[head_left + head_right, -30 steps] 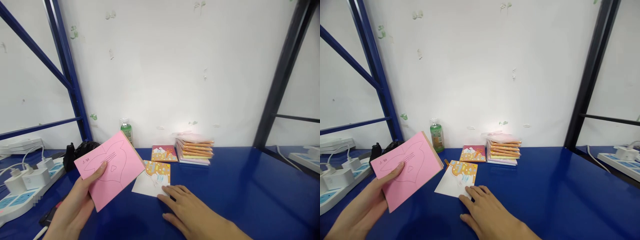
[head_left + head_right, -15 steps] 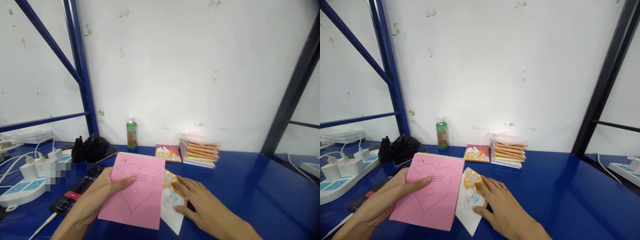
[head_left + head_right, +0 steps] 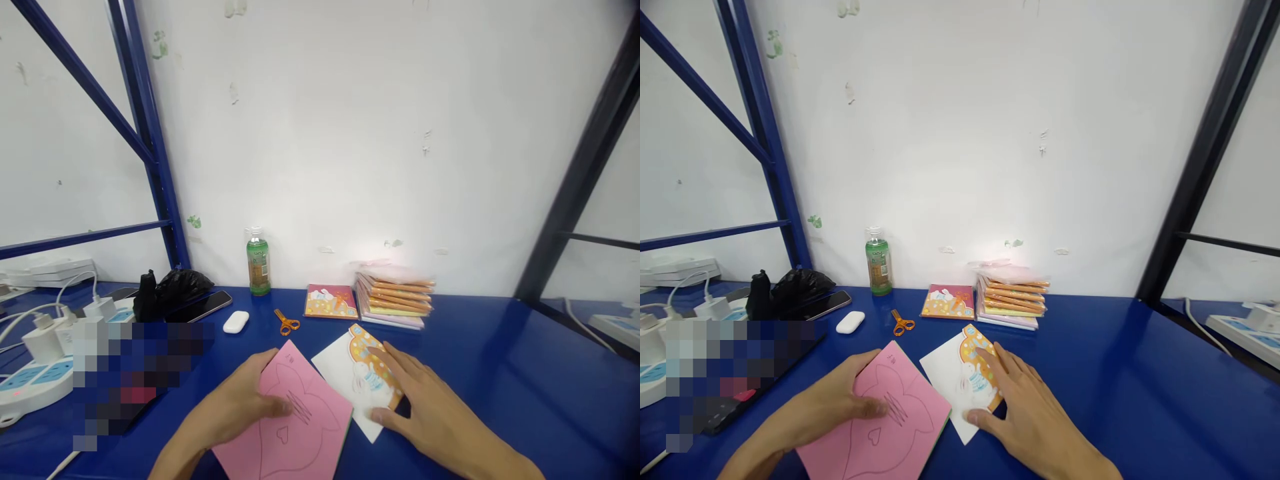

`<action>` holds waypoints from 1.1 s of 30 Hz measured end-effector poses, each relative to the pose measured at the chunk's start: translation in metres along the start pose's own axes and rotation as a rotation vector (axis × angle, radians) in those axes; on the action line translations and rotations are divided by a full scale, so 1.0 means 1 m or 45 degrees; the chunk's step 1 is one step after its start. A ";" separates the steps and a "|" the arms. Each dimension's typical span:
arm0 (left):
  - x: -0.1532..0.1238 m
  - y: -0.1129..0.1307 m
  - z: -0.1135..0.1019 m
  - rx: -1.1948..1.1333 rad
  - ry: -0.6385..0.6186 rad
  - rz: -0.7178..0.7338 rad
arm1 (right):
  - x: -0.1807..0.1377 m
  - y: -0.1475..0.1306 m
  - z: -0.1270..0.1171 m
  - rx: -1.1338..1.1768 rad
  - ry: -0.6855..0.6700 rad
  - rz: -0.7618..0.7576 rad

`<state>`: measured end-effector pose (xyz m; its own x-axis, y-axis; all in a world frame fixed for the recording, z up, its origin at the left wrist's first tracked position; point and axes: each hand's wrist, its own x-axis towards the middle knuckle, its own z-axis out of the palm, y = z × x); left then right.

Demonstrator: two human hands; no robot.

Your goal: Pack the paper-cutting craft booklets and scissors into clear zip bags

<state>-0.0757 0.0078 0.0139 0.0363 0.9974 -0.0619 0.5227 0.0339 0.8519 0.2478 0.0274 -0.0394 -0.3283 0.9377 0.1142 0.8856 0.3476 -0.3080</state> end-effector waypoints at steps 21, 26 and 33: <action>0.019 -0.019 -0.014 0.248 0.005 0.056 | -0.005 0.002 0.008 0.066 0.120 0.029; 0.011 -0.013 -0.012 0.342 -0.111 0.101 | -0.005 0.005 0.011 0.033 0.152 -0.008; 0.019 -0.014 -0.017 0.445 0.179 0.194 | -0.005 0.006 0.014 0.054 0.183 -0.041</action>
<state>-0.0966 0.0272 0.0098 0.0319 0.9891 0.1437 0.7794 -0.1147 0.6160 0.2504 0.0253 -0.0551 -0.3030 0.9176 0.2574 0.8597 0.3797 -0.3416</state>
